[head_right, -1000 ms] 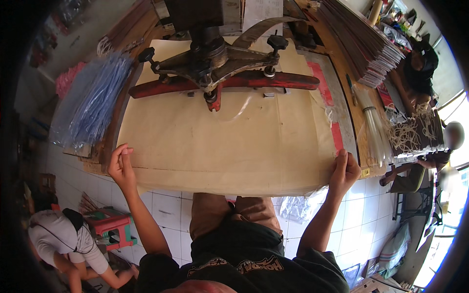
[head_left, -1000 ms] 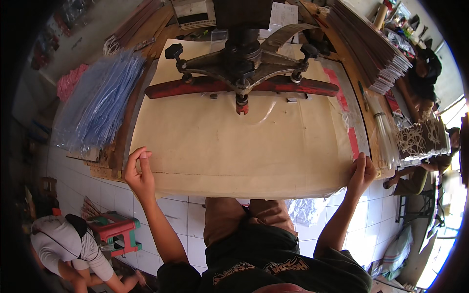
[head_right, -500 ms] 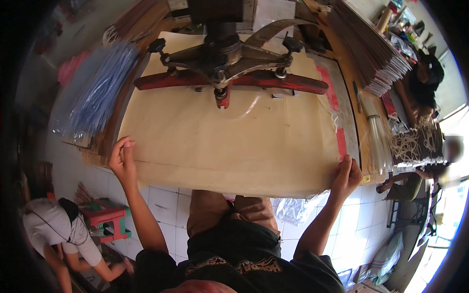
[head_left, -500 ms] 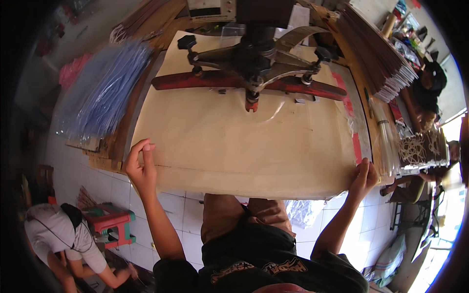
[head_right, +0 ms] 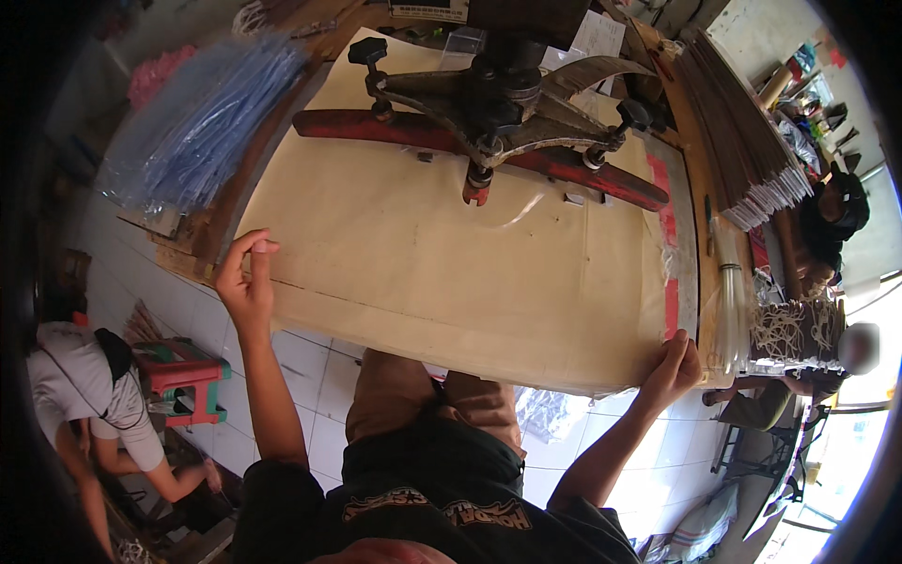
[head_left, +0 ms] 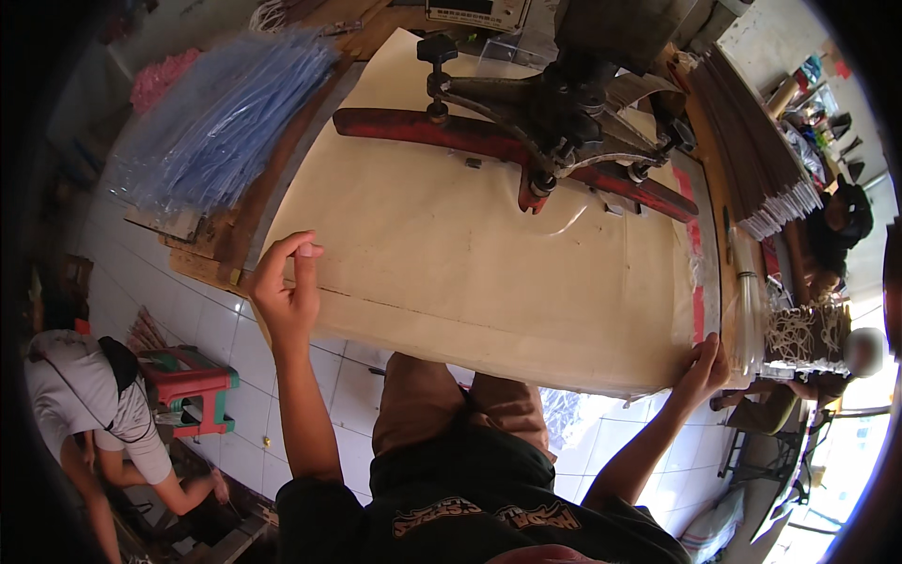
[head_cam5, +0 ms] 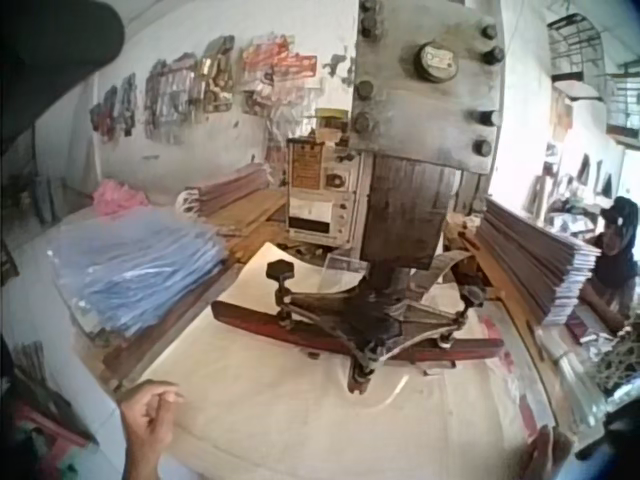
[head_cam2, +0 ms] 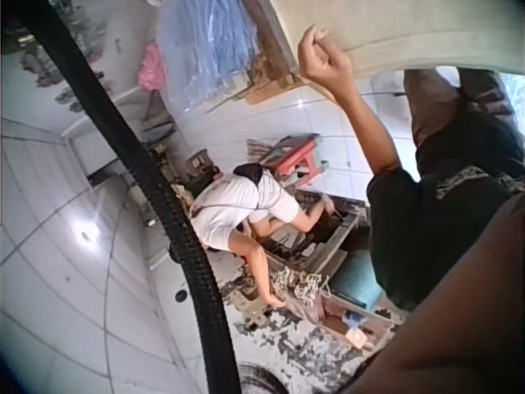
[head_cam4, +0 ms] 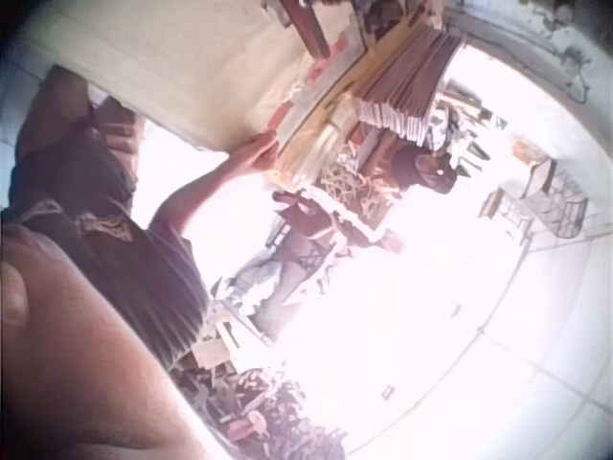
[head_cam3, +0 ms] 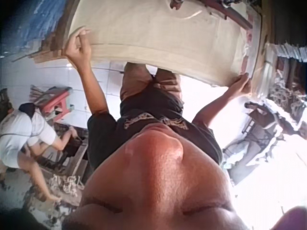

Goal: The person positions a clear plastic sheet and a white handle under the arm of a heat sealing machine, presses down to fuse them together, and removes the finished plastic bag.

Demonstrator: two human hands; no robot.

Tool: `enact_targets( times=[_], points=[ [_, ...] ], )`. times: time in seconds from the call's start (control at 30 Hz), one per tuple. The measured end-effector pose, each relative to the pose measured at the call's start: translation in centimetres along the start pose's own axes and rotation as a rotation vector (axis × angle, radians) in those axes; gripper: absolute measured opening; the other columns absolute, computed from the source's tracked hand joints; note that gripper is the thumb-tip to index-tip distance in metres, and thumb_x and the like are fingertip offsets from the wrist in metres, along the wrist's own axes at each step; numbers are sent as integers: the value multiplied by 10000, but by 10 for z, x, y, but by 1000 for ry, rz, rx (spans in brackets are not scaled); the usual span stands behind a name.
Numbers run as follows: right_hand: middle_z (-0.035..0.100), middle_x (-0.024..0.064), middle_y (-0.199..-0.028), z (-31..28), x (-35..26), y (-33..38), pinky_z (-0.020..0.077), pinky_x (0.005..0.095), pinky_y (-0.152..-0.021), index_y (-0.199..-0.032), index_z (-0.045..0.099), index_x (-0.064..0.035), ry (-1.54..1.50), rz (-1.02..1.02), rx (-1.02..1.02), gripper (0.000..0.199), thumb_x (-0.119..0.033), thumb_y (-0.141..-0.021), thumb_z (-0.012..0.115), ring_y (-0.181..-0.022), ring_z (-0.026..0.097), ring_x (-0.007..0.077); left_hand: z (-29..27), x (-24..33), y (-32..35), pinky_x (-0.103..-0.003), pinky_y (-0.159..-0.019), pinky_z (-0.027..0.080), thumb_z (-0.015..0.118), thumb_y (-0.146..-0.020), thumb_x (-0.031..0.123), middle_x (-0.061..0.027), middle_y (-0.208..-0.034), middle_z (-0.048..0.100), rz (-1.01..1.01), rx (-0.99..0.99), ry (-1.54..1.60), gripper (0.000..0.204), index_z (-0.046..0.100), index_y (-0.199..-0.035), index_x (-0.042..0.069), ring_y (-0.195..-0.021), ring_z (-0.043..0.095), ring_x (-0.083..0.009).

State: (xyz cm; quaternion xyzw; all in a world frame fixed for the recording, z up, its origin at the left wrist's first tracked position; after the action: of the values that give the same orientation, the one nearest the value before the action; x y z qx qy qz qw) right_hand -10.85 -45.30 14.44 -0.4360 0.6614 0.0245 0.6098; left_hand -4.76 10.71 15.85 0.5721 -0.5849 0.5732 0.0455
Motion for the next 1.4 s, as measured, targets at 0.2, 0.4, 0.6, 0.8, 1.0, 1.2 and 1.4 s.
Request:
enact_targets(
  times=[0.2,0.4,0.6,0.8,1.0,1.2,1.4],
  points=[
    [355,-56,-480,-2,2,-1,173,263,-457,-551,407,-106,-2,-4,-4,512,-271,-1007,571,-467,282,34,2,-2,0,-270,-688,512,609,-942,63,-107,-796,706,11,9,5,133,695,-1010,-13,-746,696,-183],
    [364,-65,-499,2,0,0,181,256,-459,-561,414,-107,-62,36,12,496,-245,-1003,593,-475,289,29,2,-10,2,-261,-666,502,590,-947,61,-119,-812,717,22,23,-10,149,700,-1011,-19,-753,702,-186],
    [368,-61,-500,1,-2,2,192,258,-460,-562,409,-109,-62,83,17,497,-241,-1005,592,-472,299,32,3,-11,3,-259,-756,490,585,-972,65,-99,-854,702,-9,-36,-3,156,681,-1049,-29,-809,675,-150],
    [377,-55,-497,1,-5,3,198,257,-457,-561,415,-101,-58,70,15,497,-237,-1007,588,-464,306,38,3,-12,4,-259,-762,492,584,-972,61,-97,-845,698,-1,-19,8,151,679,-1048,-28,-801,669,-149],
    [378,-53,-493,1,-3,2,201,258,-455,-559,419,-97,-54,44,10,497,-233,-1007,588,-462,309,39,2,-11,3,-265,-765,494,584,-969,57,-100,-854,700,25,-32,-5,149,678,-1048,-28,-797,667,-148],
    [384,-50,-490,2,-6,2,213,257,-454,-559,425,-96,-70,65,8,493,-228,-1008,581,-461,319,39,2,-7,1,-286,-720,517,605,-951,68,-124,-800,714,37,4,-11,145,690,-1024,-24,-747,687,-180],
    [388,-50,-489,0,-4,1,215,253,-446,-558,426,-101,-60,35,14,494,-234,-1009,579,-456,323,38,3,-5,1,-284,-719,517,607,-946,54,-125,-807,716,38,-9,-23,139,687,-1024,-28,-750,689,-178]
  ],
)
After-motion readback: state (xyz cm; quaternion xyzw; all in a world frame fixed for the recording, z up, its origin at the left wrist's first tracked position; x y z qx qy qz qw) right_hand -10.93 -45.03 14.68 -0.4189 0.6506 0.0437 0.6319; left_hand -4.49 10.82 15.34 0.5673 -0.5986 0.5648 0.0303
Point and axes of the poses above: each hand's wrist, its own y-axis away from the middle knuckle, its own z-axis out of the palm, x = y × z, the point moved 6 cm from there along -y, towards the middle knuckle
